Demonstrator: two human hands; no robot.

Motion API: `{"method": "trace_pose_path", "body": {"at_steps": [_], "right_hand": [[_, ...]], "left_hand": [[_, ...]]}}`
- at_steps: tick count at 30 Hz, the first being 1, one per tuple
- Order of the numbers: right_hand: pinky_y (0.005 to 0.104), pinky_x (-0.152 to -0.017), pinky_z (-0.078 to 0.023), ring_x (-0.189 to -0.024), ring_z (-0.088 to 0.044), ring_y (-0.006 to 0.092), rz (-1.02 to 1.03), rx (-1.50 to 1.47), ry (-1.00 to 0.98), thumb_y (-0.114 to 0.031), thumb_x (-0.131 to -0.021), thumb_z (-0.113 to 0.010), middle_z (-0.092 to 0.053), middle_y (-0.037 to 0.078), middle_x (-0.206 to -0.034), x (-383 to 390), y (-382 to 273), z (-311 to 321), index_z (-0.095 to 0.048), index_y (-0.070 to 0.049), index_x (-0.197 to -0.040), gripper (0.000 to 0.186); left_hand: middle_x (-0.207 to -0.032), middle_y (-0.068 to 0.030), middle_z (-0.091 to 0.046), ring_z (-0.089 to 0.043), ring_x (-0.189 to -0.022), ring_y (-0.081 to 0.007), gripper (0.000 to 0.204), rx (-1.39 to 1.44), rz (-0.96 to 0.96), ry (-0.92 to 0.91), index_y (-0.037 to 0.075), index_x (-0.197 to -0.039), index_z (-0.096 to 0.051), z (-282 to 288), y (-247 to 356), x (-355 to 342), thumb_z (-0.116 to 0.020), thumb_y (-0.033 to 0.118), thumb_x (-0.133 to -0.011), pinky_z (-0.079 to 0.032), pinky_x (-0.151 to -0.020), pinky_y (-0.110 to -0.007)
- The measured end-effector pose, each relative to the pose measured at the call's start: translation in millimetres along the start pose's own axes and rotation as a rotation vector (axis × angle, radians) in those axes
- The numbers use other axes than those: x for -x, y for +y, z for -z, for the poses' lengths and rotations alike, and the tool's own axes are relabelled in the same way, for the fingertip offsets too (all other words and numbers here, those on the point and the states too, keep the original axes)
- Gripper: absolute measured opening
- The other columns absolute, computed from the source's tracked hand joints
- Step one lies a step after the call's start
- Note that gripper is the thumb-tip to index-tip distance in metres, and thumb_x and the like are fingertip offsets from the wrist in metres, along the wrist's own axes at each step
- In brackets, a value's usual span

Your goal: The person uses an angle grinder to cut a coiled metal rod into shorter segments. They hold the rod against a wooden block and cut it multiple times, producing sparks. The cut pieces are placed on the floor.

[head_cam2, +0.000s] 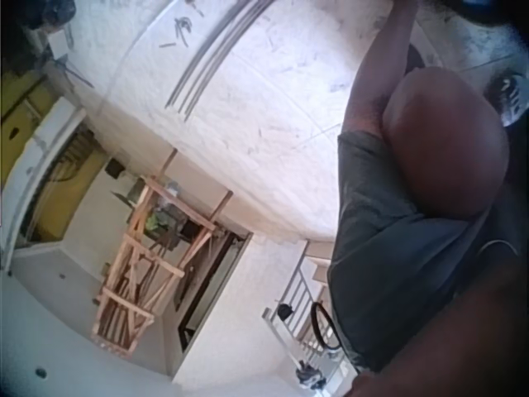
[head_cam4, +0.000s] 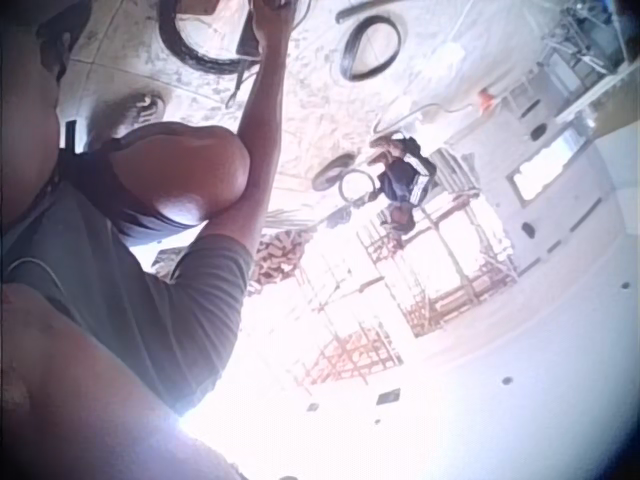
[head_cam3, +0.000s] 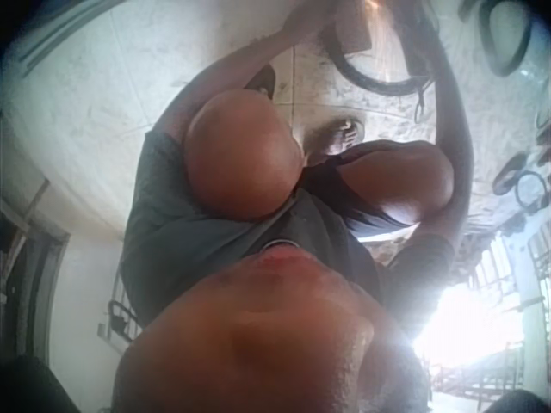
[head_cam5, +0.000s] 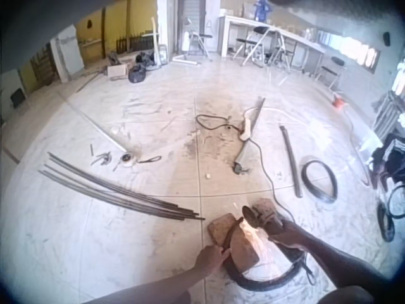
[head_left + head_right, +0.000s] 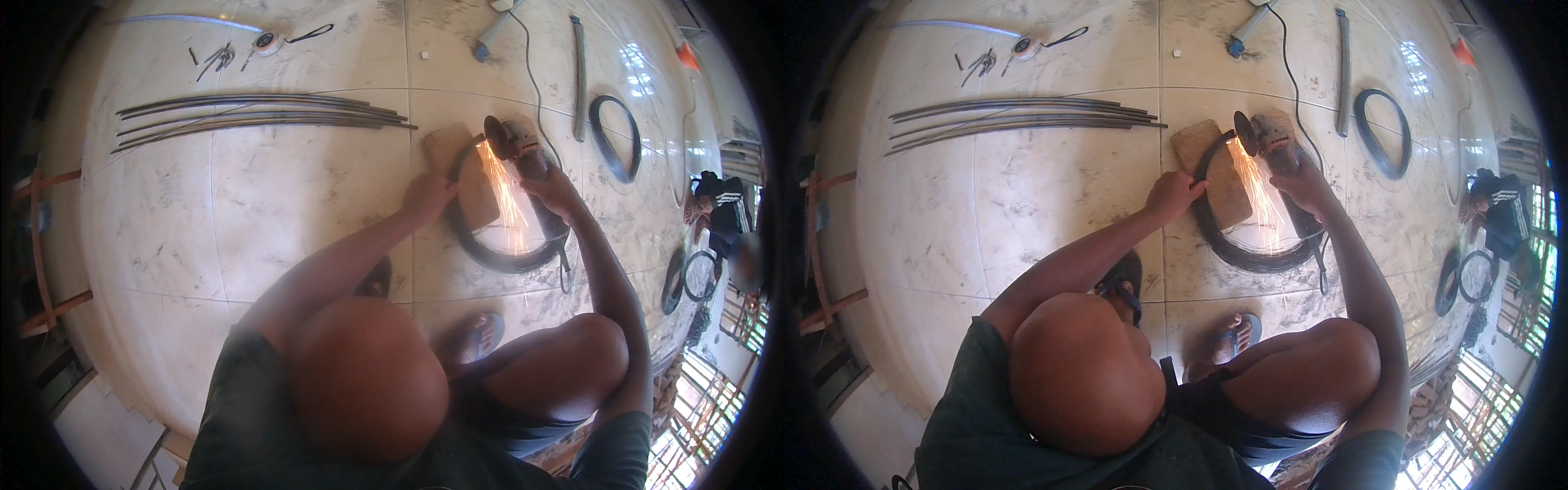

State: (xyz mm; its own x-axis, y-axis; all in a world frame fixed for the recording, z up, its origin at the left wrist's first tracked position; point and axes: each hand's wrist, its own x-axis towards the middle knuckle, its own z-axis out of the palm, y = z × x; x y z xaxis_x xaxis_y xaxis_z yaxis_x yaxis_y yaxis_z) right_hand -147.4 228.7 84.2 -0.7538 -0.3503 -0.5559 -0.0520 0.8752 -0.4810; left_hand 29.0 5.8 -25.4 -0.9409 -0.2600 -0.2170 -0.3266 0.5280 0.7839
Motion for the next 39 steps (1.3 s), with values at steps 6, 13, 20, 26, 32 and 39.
{"method": "trace_pose_path", "body": {"at_steps": [6, 13, 20, 26, 32, 39], "right_hand": [[0.0399, -0.090, -0.054, -0.103, -0.070, 0.0272, 0.035, 0.016, -0.010, -0.034, -0.079, -0.081, -0.071, 0.019, -0.114, 8, -4, 1, -0.055, 0.001, -0.140, 0.075], [0.0391, -0.089, -0.054, -0.101, -0.069, 0.0268, 0.015, 0.018, -0.046, -0.033, -0.078, -0.081, -0.071, 0.018, -0.113, 2, 3, 0, -0.055, 0.001, -0.138, 0.074], [0.0381, -0.085, -0.054, -0.095, -0.068, 0.0241, 0.057, 0.019, -0.003, -0.032, -0.079, -0.080, -0.071, 0.016, -0.106, -1, 2, -1, -0.058, 0.001, -0.133, 0.067], [0.0385, -0.086, -0.054, -0.096, -0.068, 0.0240, 0.093, -0.023, 0.000, -0.033, -0.078, -0.081, -0.071, 0.016, -0.107, -7, 7, -4, -0.060, 0.001, -0.131, 0.066], [0.0389, -0.088, -0.053, -0.099, -0.069, 0.0261, 0.035, -0.013, -0.020, -0.034, -0.077, -0.081, -0.072, 0.018, -0.109, 6, 0, 1, -0.059, 0.001, -0.133, 0.069], [0.0387, -0.088, -0.053, -0.098, -0.069, 0.0255, 0.060, 0.008, -0.016, -0.034, -0.078, -0.081, -0.071, 0.017, -0.109, 4, 1, 1, -0.058, 0.000, -0.134, 0.070]], "left_hand": [[-0.061, -0.0198, -0.063, -0.066, -0.063, -0.0394, 0.053, 0.010, 0.004, -0.023, 0.000, -0.069, -0.066, -1, -4, -1, -0.065, 0.045, -0.097, -0.053, -0.066, -0.050], [-0.057, -0.0182, -0.061, -0.066, -0.060, -0.0374, 0.054, -0.042, -0.050, 0.048, 0.000, -0.065, -0.065, -4, -9, -1, -0.066, 0.044, -0.097, -0.052, -0.064, -0.049], [-0.060, -0.0199, -0.062, -0.066, -0.061, -0.0381, 0.053, -0.014, -0.005, -0.004, -0.001, -0.067, -0.066, 0, -2, -2, -0.067, 0.044, -0.096, -0.052, -0.064, -0.049], [-0.060, -0.0197, -0.062, -0.066, -0.061, -0.0380, 0.053, -0.048, -0.026, 0.014, -0.001, -0.067, -0.066, -2, -5, -2, -0.067, 0.043, -0.097, -0.053, -0.065, -0.049], [-0.057, -0.0169, -0.063, -0.068, -0.060, -0.0348, 0.054, -0.039, -0.018, 0.000, 0.000, -0.066, -0.067, 0, -3, -2, -0.065, 0.044, -0.098, -0.054, -0.066, -0.047], [-0.052, -0.0119, -0.062, -0.069, -0.057, -0.0304, 0.054, -0.037, -0.002, -0.046, 0.002, -0.065, -0.068, 0, -4, -4, -0.063, 0.043, -0.100, -0.056, -0.066, -0.044]]}}
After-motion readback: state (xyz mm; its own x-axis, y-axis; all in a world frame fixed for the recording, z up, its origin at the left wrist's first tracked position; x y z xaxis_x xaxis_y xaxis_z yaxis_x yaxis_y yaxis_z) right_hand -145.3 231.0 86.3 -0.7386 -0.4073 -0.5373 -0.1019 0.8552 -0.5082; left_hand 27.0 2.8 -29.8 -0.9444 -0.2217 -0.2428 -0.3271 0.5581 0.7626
